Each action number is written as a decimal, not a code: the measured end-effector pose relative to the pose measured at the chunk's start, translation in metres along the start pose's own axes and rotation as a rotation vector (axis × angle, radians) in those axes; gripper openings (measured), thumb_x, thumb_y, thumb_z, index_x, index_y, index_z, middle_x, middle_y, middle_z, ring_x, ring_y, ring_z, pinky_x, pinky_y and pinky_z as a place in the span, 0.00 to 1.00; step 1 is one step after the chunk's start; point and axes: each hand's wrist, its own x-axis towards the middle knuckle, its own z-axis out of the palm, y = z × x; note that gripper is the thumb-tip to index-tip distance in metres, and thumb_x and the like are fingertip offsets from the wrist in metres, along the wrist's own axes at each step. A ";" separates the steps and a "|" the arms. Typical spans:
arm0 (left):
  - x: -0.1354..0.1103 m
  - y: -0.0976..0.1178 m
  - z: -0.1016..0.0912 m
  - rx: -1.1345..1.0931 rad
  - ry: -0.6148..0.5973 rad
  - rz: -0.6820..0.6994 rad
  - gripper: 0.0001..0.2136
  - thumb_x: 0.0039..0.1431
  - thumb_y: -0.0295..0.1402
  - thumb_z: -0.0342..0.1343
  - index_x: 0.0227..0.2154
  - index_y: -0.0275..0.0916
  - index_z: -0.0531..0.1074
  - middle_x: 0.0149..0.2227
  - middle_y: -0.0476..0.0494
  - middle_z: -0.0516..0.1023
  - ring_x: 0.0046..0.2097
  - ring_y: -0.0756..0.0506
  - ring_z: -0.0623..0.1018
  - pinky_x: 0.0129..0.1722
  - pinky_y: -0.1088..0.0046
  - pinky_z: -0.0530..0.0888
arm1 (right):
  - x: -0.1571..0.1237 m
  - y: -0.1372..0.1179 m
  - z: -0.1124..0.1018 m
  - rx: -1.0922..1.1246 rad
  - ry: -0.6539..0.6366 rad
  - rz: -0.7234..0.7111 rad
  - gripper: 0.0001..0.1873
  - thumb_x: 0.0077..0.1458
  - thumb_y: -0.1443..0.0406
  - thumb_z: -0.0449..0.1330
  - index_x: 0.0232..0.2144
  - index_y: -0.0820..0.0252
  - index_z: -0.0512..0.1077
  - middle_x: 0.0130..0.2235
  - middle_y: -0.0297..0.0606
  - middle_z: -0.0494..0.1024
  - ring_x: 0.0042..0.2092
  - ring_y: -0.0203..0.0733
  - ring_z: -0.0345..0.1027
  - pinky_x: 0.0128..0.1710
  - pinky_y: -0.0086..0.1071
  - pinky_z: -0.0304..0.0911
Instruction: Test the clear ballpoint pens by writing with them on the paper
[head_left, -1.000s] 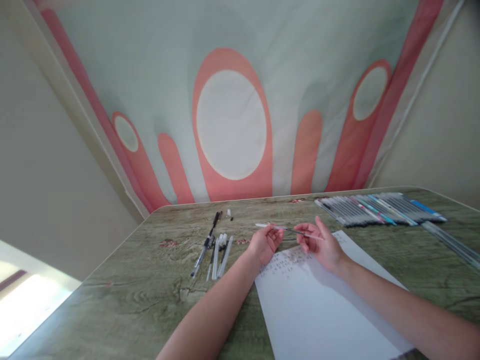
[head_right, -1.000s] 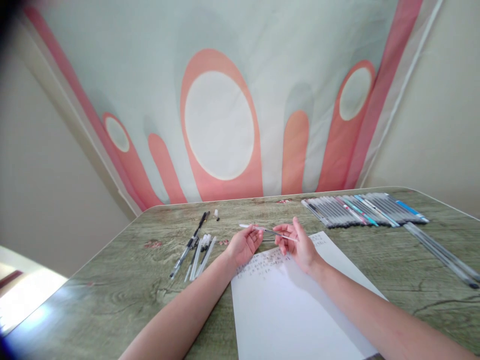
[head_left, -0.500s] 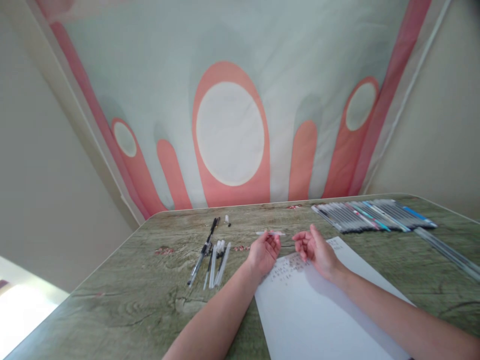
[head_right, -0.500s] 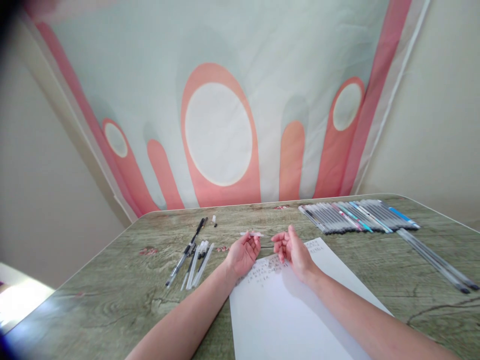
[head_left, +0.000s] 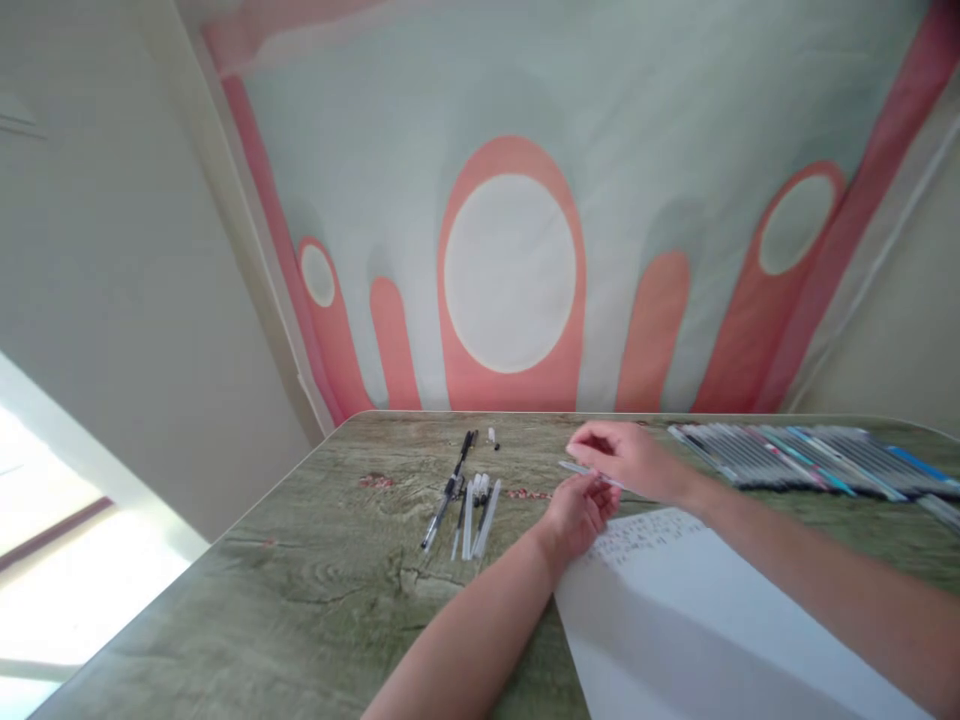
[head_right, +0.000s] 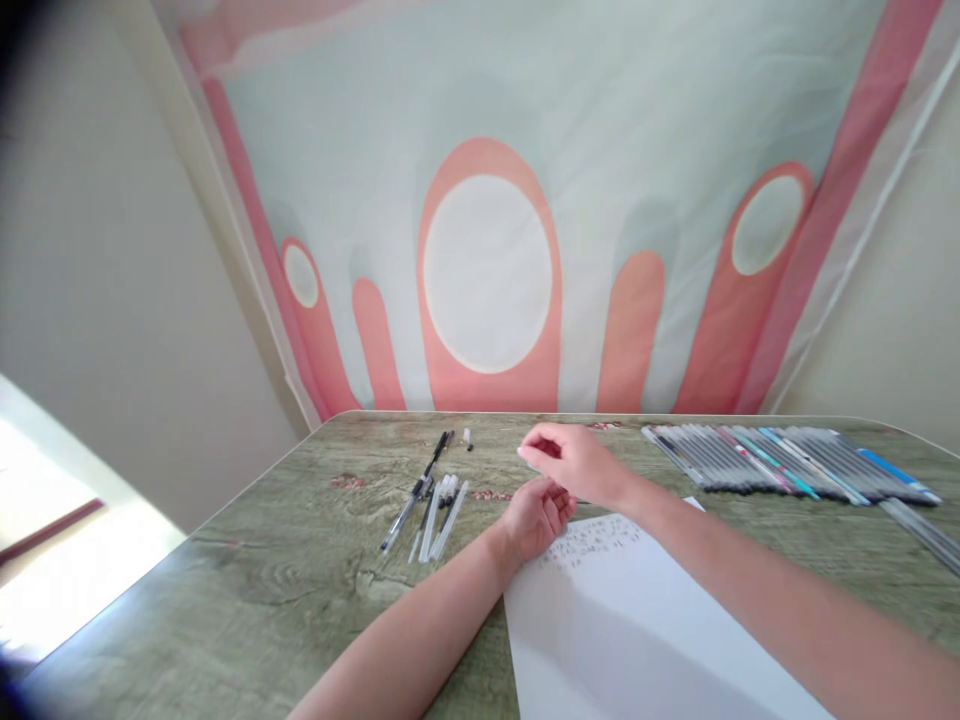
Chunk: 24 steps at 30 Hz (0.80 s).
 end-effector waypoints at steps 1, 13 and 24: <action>0.000 0.000 -0.001 -0.001 -0.001 -0.005 0.03 0.51 0.26 0.51 0.29 0.31 0.68 0.25 0.43 0.72 0.26 0.53 0.73 0.28 0.80 0.69 | 0.018 -0.001 0.007 -0.112 -0.117 -0.070 0.10 0.52 0.60 0.53 0.30 0.60 0.71 0.28 0.34 0.73 0.28 0.34 0.64 0.28 0.26 0.58; -0.001 -0.001 0.004 0.024 -0.004 0.036 0.07 0.51 0.29 0.50 0.31 0.32 0.71 0.34 0.35 0.75 0.36 0.45 0.75 0.32 0.72 0.72 | 0.129 0.055 0.115 -0.941 -0.492 -0.395 0.13 0.53 0.73 0.48 0.32 0.65 0.72 0.36 0.46 0.75 0.37 0.41 0.69 0.32 0.30 0.60; -0.001 -0.001 0.002 0.007 -0.062 0.067 0.07 0.51 0.24 0.51 0.34 0.32 0.69 0.33 0.39 0.74 0.32 0.50 0.74 0.33 0.76 0.70 | 0.113 0.051 0.092 -0.918 -0.370 -0.293 0.12 0.55 0.71 0.47 0.36 0.64 0.69 0.36 0.46 0.73 0.37 0.41 0.68 0.34 0.31 0.59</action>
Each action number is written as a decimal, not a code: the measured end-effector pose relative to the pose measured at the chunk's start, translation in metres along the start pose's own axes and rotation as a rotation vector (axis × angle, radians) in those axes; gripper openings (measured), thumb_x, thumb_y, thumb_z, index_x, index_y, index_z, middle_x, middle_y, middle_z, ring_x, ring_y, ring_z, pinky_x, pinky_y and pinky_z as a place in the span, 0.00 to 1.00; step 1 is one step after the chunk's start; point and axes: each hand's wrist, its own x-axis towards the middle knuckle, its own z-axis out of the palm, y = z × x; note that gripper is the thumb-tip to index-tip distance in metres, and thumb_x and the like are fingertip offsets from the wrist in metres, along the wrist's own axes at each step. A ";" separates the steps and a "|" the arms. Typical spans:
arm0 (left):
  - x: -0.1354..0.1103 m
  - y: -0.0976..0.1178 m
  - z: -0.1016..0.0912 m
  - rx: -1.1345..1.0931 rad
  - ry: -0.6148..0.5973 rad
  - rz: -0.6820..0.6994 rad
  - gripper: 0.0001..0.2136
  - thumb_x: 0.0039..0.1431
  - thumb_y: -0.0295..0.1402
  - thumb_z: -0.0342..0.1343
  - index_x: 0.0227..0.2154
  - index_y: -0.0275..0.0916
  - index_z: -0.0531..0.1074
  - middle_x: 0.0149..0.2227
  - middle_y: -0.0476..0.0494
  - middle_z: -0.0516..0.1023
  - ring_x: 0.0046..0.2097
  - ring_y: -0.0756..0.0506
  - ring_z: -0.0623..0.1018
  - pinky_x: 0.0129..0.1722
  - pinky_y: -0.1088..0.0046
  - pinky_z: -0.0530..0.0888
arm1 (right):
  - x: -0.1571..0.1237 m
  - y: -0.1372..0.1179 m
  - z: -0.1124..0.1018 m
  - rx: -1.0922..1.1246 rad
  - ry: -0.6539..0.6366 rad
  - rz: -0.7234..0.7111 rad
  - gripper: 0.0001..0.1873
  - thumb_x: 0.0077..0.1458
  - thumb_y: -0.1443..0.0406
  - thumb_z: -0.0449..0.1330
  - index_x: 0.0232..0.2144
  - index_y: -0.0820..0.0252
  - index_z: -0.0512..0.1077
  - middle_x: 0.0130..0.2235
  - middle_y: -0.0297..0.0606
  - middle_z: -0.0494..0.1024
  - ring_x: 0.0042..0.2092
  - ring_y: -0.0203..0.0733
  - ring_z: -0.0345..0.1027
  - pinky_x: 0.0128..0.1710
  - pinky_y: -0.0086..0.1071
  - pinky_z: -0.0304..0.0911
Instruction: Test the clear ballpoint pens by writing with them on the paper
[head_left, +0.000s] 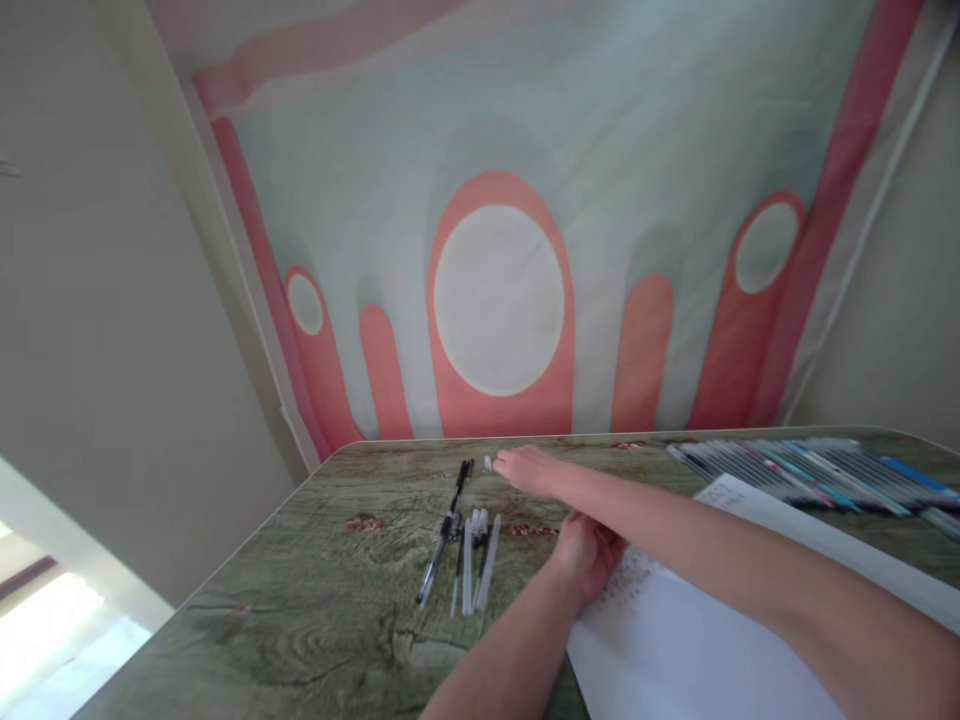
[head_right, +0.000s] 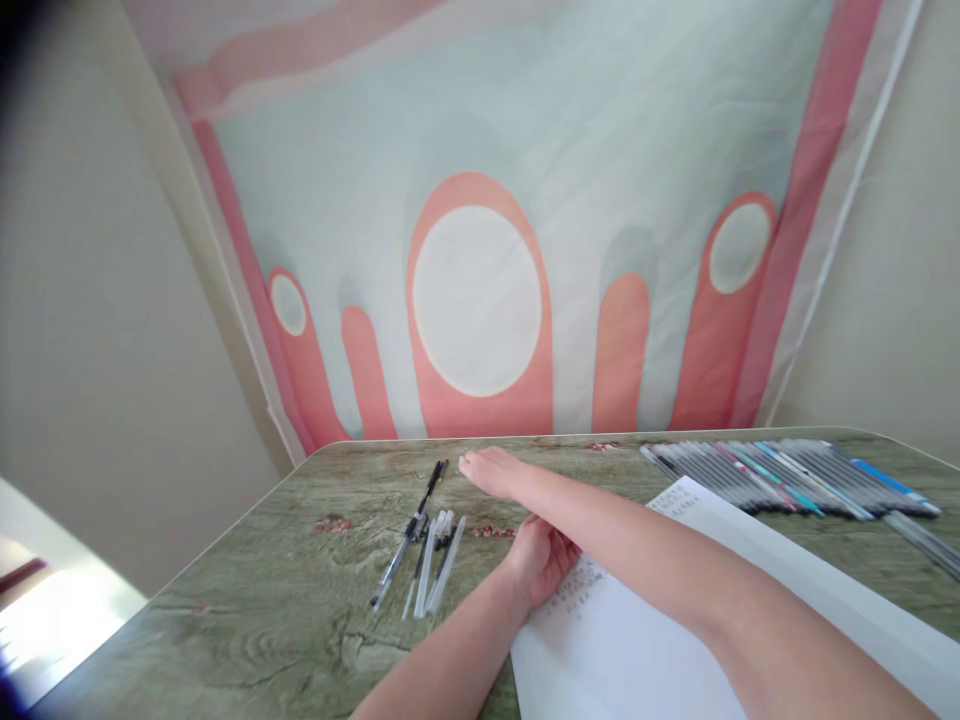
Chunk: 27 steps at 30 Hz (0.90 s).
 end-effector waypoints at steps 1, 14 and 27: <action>0.001 0.000 -0.001 0.004 0.006 -0.011 0.06 0.51 0.24 0.51 0.33 0.32 0.68 0.31 0.40 0.74 0.29 0.51 0.74 0.30 0.77 0.70 | -0.010 0.007 -0.006 0.055 0.054 0.061 0.11 0.55 0.69 0.48 0.36 0.64 0.69 0.36 0.46 0.73 0.37 0.42 0.68 0.35 0.31 0.59; -0.001 0.009 0.007 0.039 0.095 -0.097 0.04 0.55 0.29 0.50 0.32 0.33 0.66 0.26 0.43 0.74 0.26 0.53 0.73 0.27 0.79 0.70 | -0.202 0.051 0.042 0.971 0.555 0.723 0.14 0.45 0.59 0.55 0.33 0.61 0.71 0.28 0.35 0.74 0.29 0.38 0.66 0.32 0.33 0.61; -0.002 -0.001 0.015 0.084 0.099 -0.021 0.03 0.53 0.27 0.53 0.30 0.33 0.66 0.27 0.44 0.73 0.28 0.52 0.74 0.30 0.78 0.71 | -0.207 0.009 0.033 1.156 0.790 1.019 0.14 0.45 0.58 0.58 0.34 0.58 0.68 0.28 0.36 0.73 0.29 0.40 0.65 0.32 0.34 0.61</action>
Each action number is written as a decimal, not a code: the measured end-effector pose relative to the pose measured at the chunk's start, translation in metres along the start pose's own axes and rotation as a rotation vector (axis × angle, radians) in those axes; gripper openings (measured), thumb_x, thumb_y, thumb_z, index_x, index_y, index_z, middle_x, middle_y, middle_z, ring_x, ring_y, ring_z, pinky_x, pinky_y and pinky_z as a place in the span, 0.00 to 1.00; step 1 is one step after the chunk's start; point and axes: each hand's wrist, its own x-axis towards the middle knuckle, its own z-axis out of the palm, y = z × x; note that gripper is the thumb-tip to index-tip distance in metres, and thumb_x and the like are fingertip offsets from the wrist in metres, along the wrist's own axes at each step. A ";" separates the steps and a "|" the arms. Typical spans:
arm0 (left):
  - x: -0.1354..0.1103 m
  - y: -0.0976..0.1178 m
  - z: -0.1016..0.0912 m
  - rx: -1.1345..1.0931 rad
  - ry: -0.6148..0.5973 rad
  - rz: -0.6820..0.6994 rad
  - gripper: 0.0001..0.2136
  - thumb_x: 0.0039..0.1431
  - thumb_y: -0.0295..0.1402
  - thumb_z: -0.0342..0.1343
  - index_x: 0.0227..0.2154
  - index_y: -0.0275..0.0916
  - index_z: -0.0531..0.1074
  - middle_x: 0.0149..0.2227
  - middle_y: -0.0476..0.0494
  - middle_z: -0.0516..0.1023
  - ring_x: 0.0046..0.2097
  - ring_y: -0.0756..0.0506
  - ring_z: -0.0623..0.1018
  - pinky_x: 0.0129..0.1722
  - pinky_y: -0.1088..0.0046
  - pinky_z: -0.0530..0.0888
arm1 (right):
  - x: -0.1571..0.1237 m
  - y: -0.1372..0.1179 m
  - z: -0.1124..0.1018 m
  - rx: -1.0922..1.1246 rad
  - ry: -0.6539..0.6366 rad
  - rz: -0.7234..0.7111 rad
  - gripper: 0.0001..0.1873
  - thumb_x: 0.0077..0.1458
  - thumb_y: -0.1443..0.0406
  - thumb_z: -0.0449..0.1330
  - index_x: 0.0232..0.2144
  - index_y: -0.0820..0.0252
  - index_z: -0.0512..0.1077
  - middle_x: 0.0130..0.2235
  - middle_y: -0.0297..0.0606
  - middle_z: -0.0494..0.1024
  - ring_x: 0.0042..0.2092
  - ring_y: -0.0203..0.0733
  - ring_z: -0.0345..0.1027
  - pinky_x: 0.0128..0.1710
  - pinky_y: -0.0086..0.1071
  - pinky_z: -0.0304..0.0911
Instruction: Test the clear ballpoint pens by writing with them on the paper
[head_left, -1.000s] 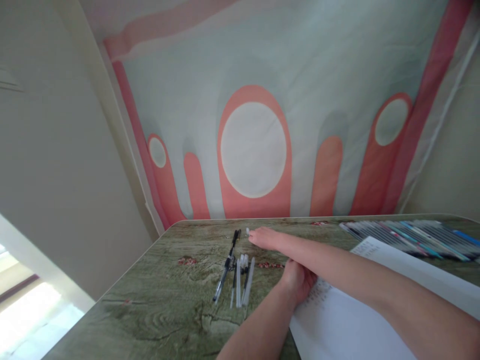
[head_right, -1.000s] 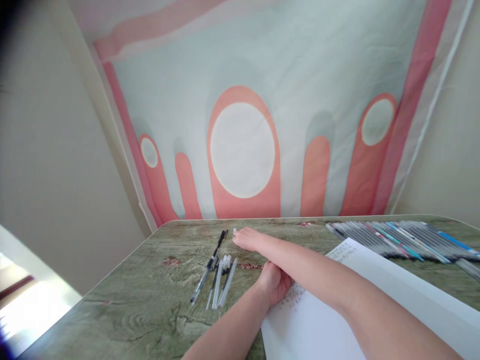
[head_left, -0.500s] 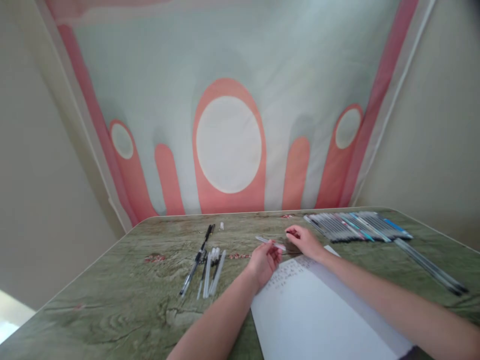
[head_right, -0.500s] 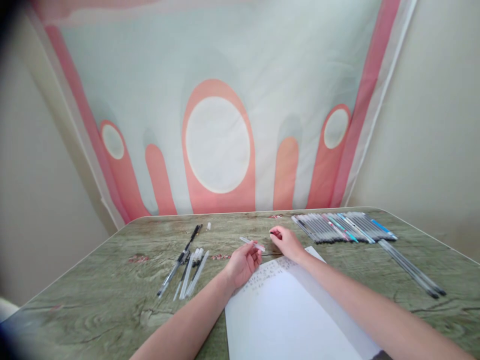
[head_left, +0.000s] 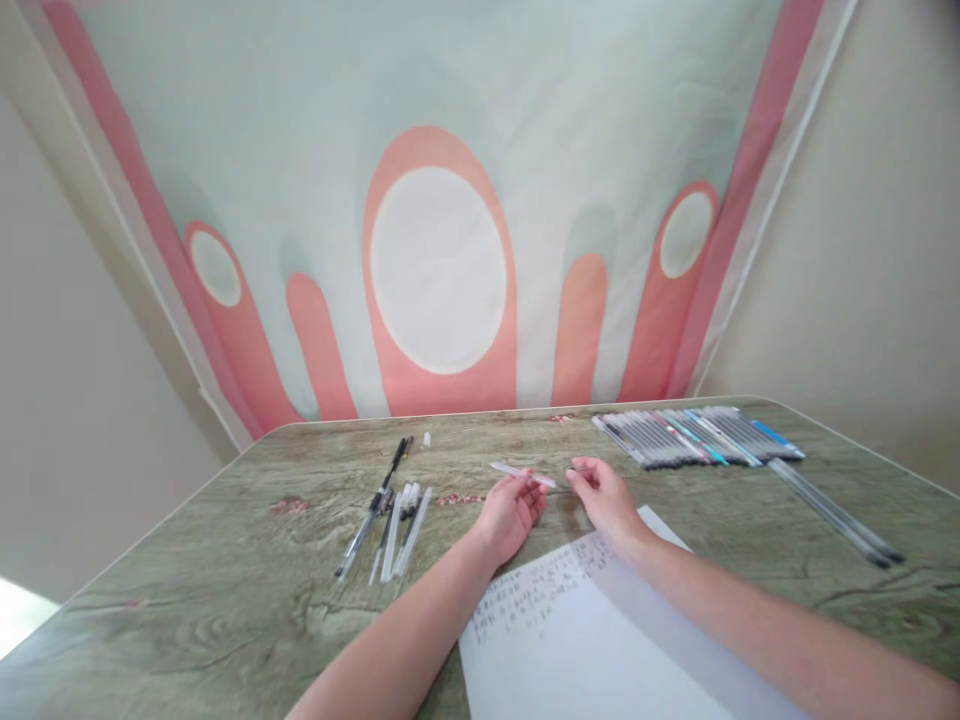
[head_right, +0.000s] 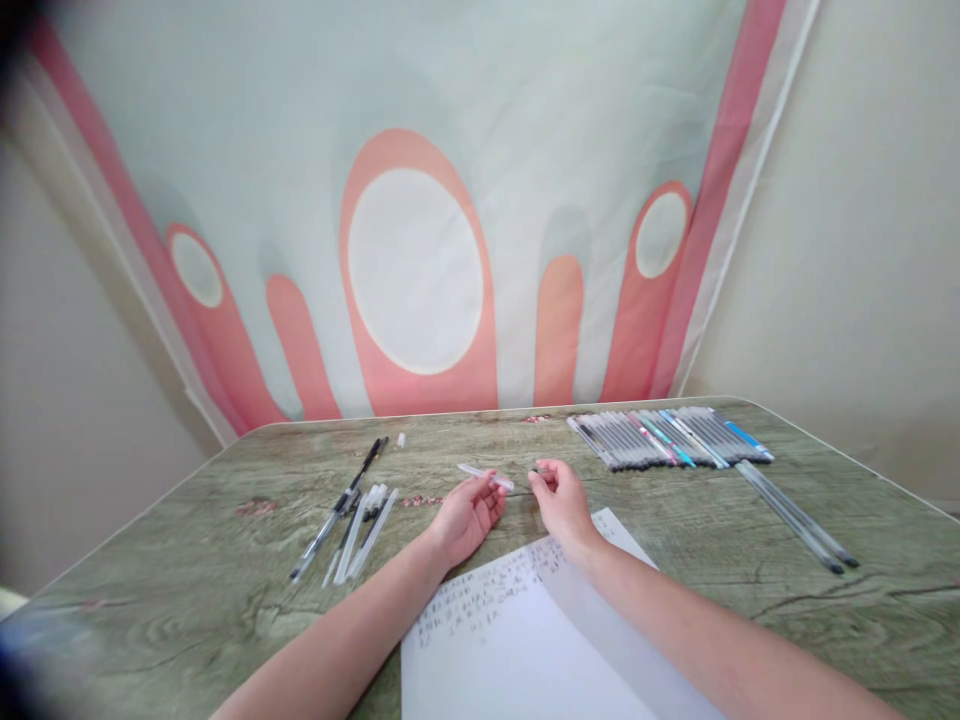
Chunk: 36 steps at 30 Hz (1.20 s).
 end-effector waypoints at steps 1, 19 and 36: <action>0.001 0.000 -0.001 -0.007 0.010 0.027 0.02 0.53 0.27 0.53 0.29 0.33 0.65 0.27 0.44 0.73 0.28 0.52 0.74 0.31 0.78 0.71 | -0.001 0.000 0.003 0.010 -0.015 -0.015 0.14 0.44 0.59 0.59 0.34 0.58 0.67 0.27 0.35 0.72 0.28 0.39 0.65 0.30 0.33 0.60; 0.006 0.000 -0.005 0.044 0.024 0.113 0.04 0.54 0.29 0.52 0.29 0.35 0.63 0.29 0.43 0.73 0.30 0.52 0.74 0.34 0.76 0.70 | -0.010 -0.008 0.001 -0.106 -0.207 -0.223 0.12 0.49 0.60 0.55 0.35 0.58 0.71 0.34 0.38 0.75 0.34 0.40 0.67 0.36 0.34 0.60; 0.006 -0.001 -0.007 0.141 -0.046 0.141 0.09 0.51 0.33 0.56 0.32 0.35 0.63 0.30 0.44 0.74 0.32 0.51 0.74 0.36 0.75 0.68 | -0.016 -0.014 0.001 -0.136 -0.174 -0.257 0.11 0.50 0.59 0.55 0.32 0.59 0.69 0.31 0.36 0.74 0.31 0.38 0.67 0.34 0.32 0.62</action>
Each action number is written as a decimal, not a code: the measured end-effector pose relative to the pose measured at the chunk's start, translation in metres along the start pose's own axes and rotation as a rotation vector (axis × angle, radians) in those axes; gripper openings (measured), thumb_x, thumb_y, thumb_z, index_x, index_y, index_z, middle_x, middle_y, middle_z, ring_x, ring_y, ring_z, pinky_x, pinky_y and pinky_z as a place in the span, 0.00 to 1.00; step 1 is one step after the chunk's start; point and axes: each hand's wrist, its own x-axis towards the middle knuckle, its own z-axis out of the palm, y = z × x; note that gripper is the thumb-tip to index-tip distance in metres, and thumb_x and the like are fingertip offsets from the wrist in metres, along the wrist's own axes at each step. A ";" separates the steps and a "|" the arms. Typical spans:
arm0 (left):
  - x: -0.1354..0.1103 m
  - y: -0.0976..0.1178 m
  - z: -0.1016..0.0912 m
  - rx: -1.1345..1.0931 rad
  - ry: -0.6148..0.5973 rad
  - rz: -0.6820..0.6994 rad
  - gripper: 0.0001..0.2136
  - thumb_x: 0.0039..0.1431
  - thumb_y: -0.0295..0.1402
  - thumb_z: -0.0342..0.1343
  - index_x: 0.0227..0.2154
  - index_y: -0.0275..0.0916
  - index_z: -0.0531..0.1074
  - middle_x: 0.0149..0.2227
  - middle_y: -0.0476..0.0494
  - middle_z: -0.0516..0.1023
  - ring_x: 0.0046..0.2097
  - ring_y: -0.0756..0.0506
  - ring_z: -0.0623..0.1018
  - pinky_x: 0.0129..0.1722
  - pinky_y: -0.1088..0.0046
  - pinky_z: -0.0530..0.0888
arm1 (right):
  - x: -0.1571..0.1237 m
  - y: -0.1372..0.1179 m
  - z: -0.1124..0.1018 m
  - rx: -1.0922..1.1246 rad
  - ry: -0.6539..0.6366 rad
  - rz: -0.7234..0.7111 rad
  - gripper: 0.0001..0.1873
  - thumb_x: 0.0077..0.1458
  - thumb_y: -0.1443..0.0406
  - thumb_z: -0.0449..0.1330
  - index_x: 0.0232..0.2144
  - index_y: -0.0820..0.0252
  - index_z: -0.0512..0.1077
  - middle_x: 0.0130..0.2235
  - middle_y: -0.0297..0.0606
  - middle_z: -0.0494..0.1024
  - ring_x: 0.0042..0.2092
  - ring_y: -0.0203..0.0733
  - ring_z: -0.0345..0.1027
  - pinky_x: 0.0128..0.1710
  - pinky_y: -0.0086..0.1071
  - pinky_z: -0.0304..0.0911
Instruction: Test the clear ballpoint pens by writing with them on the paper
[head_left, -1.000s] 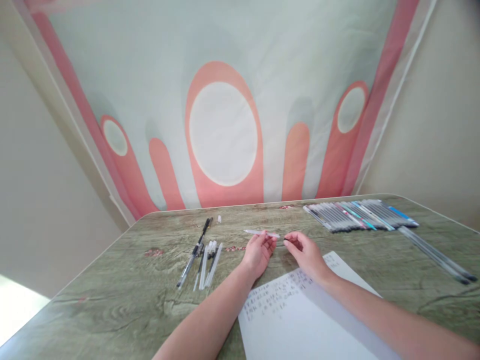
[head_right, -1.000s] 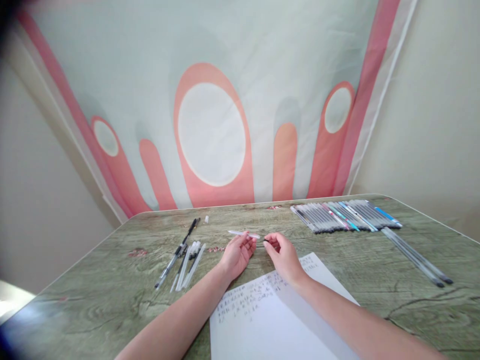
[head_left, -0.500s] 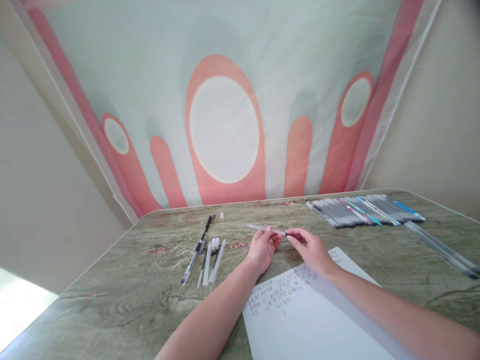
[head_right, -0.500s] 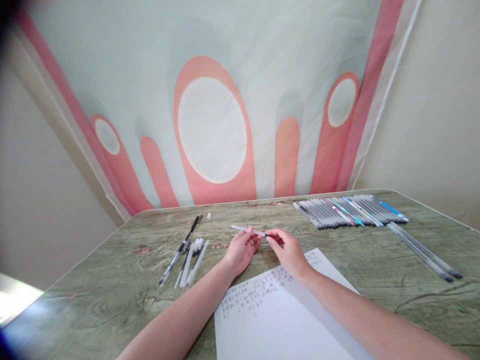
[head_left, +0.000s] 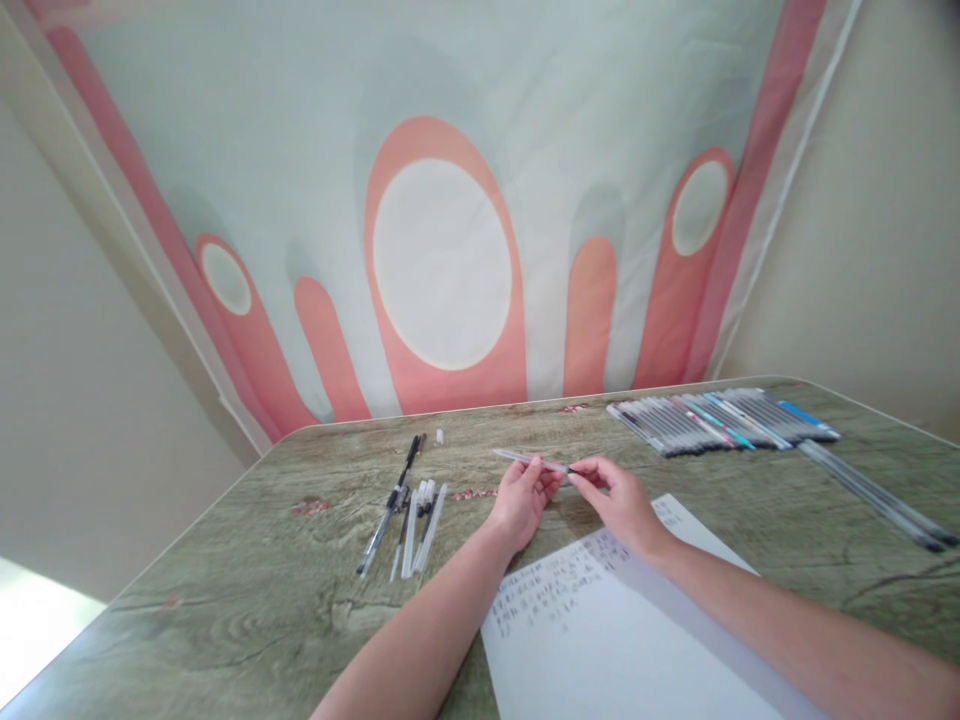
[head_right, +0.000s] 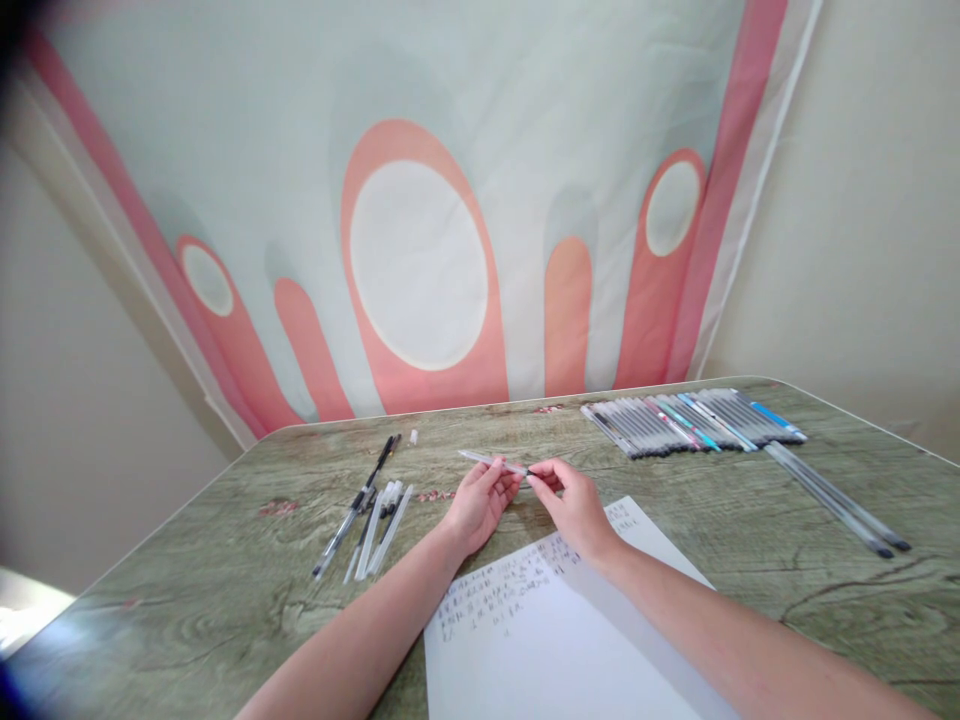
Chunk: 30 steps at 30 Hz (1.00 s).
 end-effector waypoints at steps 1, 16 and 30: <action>0.000 0.000 0.000 0.004 -0.002 0.005 0.09 0.51 0.33 0.56 0.31 0.35 0.63 0.30 0.44 0.74 0.32 0.51 0.74 0.36 0.75 0.68 | 0.000 0.000 0.000 -0.004 0.003 0.002 0.11 0.50 0.59 0.55 0.32 0.59 0.69 0.31 0.36 0.74 0.31 0.38 0.67 0.34 0.32 0.62; 0.000 0.001 -0.001 0.059 -0.007 0.025 0.12 0.47 0.35 0.59 0.31 0.36 0.64 0.30 0.45 0.74 0.32 0.52 0.74 0.37 0.75 0.67 | -0.001 0.000 -0.001 -0.010 -0.002 0.053 0.14 0.50 0.56 0.55 0.33 0.60 0.70 0.30 0.37 0.74 0.30 0.38 0.66 0.32 0.32 0.61; -0.001 0.000 0.000 0.072 -0.031 0.033 0.11 0.48 0.34 0.58 0.32 0.36 0.64 0.31 0.45 0.74 0.33 0.52 0.74 0.39 0.74 0.67 | 0.002 0.002 -0.001 -0.042 -0.112 0.142 0.20 0.55 0.53 0.45 0.26 0.59 0.67 0.25 0.36 0.73 0.25 0.38 0.65 0.28 0.31 0.60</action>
